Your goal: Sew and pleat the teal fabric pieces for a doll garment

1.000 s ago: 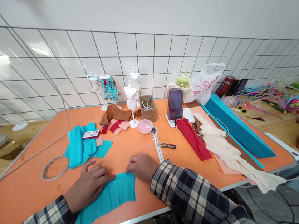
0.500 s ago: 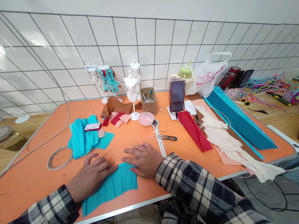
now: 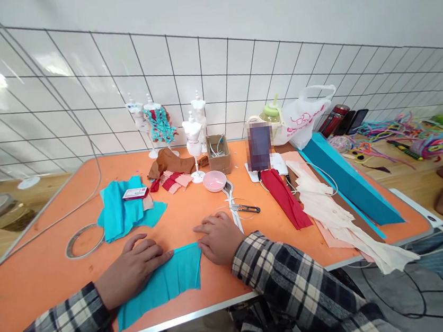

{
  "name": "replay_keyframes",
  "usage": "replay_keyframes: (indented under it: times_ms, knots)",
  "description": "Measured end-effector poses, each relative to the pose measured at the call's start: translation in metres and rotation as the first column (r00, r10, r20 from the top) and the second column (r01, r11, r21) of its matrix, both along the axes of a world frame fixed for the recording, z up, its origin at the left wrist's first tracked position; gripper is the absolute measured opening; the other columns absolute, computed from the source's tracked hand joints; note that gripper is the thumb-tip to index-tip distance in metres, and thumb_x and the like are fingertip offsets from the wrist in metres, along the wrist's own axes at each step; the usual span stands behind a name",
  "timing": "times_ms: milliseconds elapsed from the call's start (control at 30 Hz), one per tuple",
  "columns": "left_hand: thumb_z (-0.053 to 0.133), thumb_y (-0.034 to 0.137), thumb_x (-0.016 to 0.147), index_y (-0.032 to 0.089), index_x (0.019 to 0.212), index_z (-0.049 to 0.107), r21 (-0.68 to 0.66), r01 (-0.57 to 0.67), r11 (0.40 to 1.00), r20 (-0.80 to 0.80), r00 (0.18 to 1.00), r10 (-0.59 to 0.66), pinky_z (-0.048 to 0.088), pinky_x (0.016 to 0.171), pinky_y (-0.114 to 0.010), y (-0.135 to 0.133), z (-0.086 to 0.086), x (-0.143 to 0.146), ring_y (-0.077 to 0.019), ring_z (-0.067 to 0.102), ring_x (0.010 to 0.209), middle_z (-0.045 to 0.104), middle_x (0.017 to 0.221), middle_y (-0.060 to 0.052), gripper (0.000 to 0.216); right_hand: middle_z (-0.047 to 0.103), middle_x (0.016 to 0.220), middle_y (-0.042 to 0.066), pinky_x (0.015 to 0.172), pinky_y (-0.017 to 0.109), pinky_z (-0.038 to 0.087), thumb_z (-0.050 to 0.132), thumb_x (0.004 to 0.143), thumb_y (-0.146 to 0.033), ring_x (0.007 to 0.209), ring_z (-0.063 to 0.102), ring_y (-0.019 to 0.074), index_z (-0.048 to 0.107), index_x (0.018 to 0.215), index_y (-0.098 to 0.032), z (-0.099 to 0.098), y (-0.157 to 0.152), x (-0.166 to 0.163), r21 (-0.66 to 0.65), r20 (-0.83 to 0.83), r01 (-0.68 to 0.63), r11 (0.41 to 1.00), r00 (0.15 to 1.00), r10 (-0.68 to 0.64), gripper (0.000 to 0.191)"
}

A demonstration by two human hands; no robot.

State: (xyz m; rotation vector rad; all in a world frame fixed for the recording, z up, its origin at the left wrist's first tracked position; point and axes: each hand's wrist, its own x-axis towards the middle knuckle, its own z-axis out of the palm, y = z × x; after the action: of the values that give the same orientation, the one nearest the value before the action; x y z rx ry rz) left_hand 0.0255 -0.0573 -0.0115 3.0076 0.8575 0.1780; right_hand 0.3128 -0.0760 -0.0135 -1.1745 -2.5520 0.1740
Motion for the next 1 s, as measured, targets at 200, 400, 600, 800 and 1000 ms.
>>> replay_keyframes:
  times_ms: [200,400,600,800,1000]
  knots:
    - [0.047,0.013,0.091,0.031,0.116,0.065,-0.011,-0.095,0.995,0.046,0.994,0.096,0.028,0.099,-0.047,-0.002,0.002,0.017,-0.0220,0.056,0.091,0.066,0.088,-0.003,0.036,0.066,0.110,0.008,0.080,0.037,0.040,0.055,0.092,-0.030,0.099,0.052,0.0230,0.061,0.120,-0.020,0.013,0.005,-0.047,-0.006,0.008,0.033,0.999,0.999,-0.033,0.030]
    - [0.046,0.020,0.094,0.023,0.111,0.065,-0.118,-0.179,0.977,0.123,0.973,0.193,0.036,0.091,-0.043,0.000,0.001,0.022,-0.0231,0.057,0.095,0.068,0.096,-0.005,0.026,0.065,0.098,0.005,0.076,0.034,0.040,0.053,0.095,-0.028,0.092,0.051,0.0211,0.062,0.114,-0.021,-0.007,0.010,-0.057,-0.041,0.088,0.021,0.999,0.996,-0.018,0.023]
    - [0.051,0.032,0.093,0.022,0.112,0.064,-0.195,-0.271,0.943,0.137,0.944,0.300,0.039,0.089,-0.042,0.004,-0.001,0.006,-0.0258,0.059,0.103,0.069,0.109,-0.008,0.026,0.065,0.106,0.005,0.078,0.034,0.042,0.055,0.094,-0.028,0.095,0.052,0.0206,0.064,0.112,-0.022,0.001,0.009,-0.049,-0.060,0.106,0.017,0.998,0.994,-0.011,0.021]
    - [0.050,0.032,0.092,0.024,0.101,0.068,-0.211,-0.295,0.932,0.107,0.941,0.322,0.037,0.088,-0.044,0.004,0.004,0.007,-0.0254,0.061,0.099,0.070,0.104,-0.006,0.022,0.064,0.105,0.006,0.078,0.035,0.044,0.061,0.089,-0.036,0.098,0.052,0.0233,0.065,0.109,-0.021,0.021,0.005,-0.064,-0.067,0.105,0.042,0.997,0.994,-0.035,0.025]
    - [0.051,0.033,0.091,0.024,0.096,0.068,-0.217,-0.296,0.930,0.107,0.940,0.324,0.037,0.090,-0.043,0.004,0.005,0.007,-0.0253,0.061,0.098,0.071,0.101,-0.005,0.020,0.066,0.097,0.005,0.075,0.031,0.043,0.057,0.093,-0.037,0.093,0.055,0.0202,0.070,0.101,-0.021,0.002,0.015,-0.072,-0.084,0.116,0.020,0.996,0.993,-0.010,0.022]
